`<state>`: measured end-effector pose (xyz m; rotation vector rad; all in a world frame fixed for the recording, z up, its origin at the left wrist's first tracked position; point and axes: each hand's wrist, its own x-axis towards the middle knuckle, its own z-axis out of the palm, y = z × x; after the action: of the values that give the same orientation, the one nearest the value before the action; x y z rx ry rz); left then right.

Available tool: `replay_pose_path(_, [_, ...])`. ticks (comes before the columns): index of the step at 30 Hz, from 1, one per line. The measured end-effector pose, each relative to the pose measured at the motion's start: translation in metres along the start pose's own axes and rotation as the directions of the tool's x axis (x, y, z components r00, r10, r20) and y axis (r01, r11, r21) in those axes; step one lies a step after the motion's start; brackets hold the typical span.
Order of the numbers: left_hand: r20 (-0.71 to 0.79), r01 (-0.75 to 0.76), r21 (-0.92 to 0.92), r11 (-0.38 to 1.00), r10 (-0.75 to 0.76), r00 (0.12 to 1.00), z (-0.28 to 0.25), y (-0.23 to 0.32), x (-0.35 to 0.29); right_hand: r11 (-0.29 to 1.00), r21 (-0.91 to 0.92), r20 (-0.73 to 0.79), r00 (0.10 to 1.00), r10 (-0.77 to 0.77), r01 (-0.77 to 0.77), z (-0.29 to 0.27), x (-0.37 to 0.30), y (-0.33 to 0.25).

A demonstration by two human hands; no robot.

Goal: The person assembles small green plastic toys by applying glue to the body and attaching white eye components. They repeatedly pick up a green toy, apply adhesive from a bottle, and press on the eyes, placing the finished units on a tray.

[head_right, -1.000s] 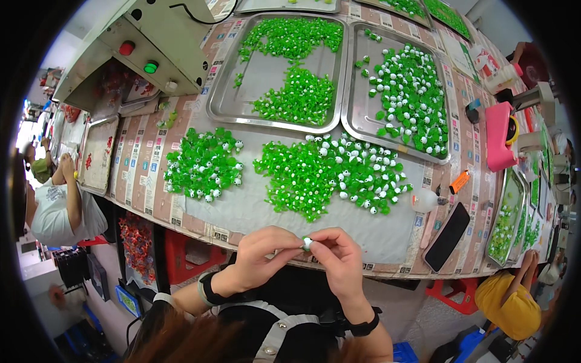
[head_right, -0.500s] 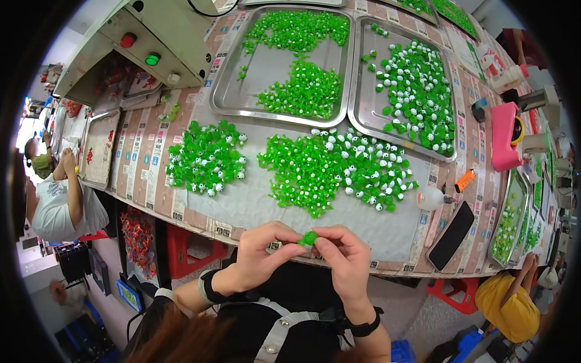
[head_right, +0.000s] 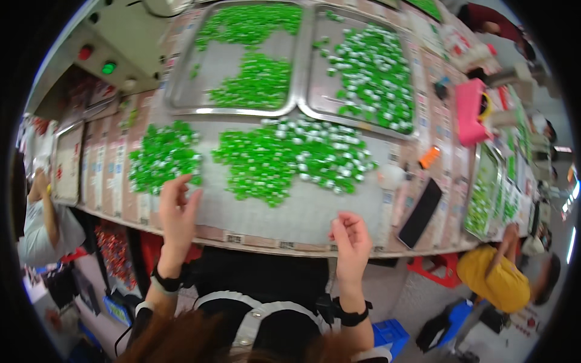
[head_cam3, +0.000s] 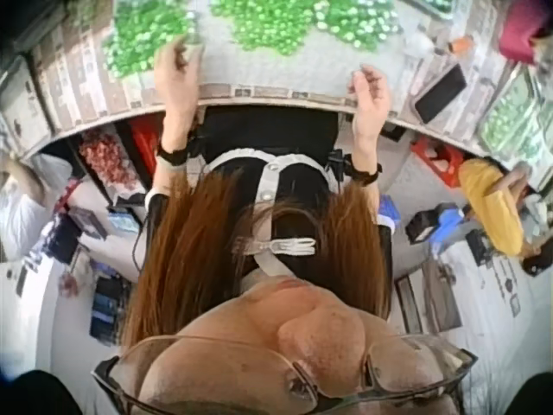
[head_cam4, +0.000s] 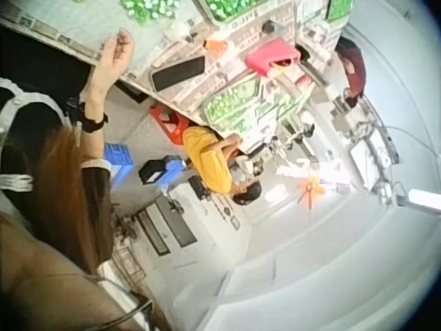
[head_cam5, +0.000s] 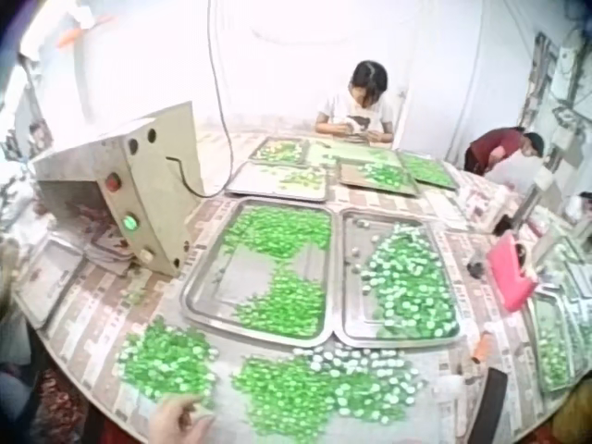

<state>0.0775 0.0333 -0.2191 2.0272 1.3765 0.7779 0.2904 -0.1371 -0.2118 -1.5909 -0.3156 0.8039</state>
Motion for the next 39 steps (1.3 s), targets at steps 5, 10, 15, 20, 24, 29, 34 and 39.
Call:
replay_pose_path(5, [0.117,0.040,-0.236,0.971,-0.013,0.993,0.014,0.018,-0.010,0.907,-0.236,-0.317,0.855,-0.410,0.347,-0.042,0.045,-0.012])
replay_pose_path(10, [0.110,0.005,-0.266,0.964,0.025,0.994,0.020,0.023,-0.017,0.854,-0.353,-0.166,0.873,-0.459,0.382,-0.060,0.091,-0.003])
replay_pose_path(15, [0.159,-0.018,-0.243,0.970,0.058,0.986,0.015,0.019,-0.023,0.885,-0.414,-0.189,0.931,-0.312,0.213,-0.045,0.087,-0.009])
replay_pose_path(20, [0.153,-0.145,-0.097,0.985,0.159,0.975,0.023,0.020,-0.024,0.970,0.052,-0.153,0.962,-0.225,0.236,-0.014,0.037,-0.014])
replay_pose_path(24, [0.127,-0.193,0.021,0.981,0.189,0.974,0.030,0.025,-0.017,0.978,0.159,-0.015,0.991,-0.133,0.134,0.009,0.009,-0.008])
replay_pose_path(29, [0.143,-0.270,0.083,0.959,0.257,0.956,0.035,0.026,-0.013,0.987,0.162,0.106,0.994,-0.003,-0.015,0.031,-0.007,-0.008])
replay_pose_path(34, [0.189,-0.014,-0.350,0.937,0.085,0.978,0.028,0.025,-0.016,0.979,0.186,0.134,0.989,0.058,-0.083,0.040,-0.016,-0.007])
replay_pose_path(39, [0.642,0.638,-0.721,0.269,-0.085,0.762,0.005,0.039,-0.021,0.962,0.246,0.262,0.964,0.053,-0.120,0.046,-0.021,-0.008])
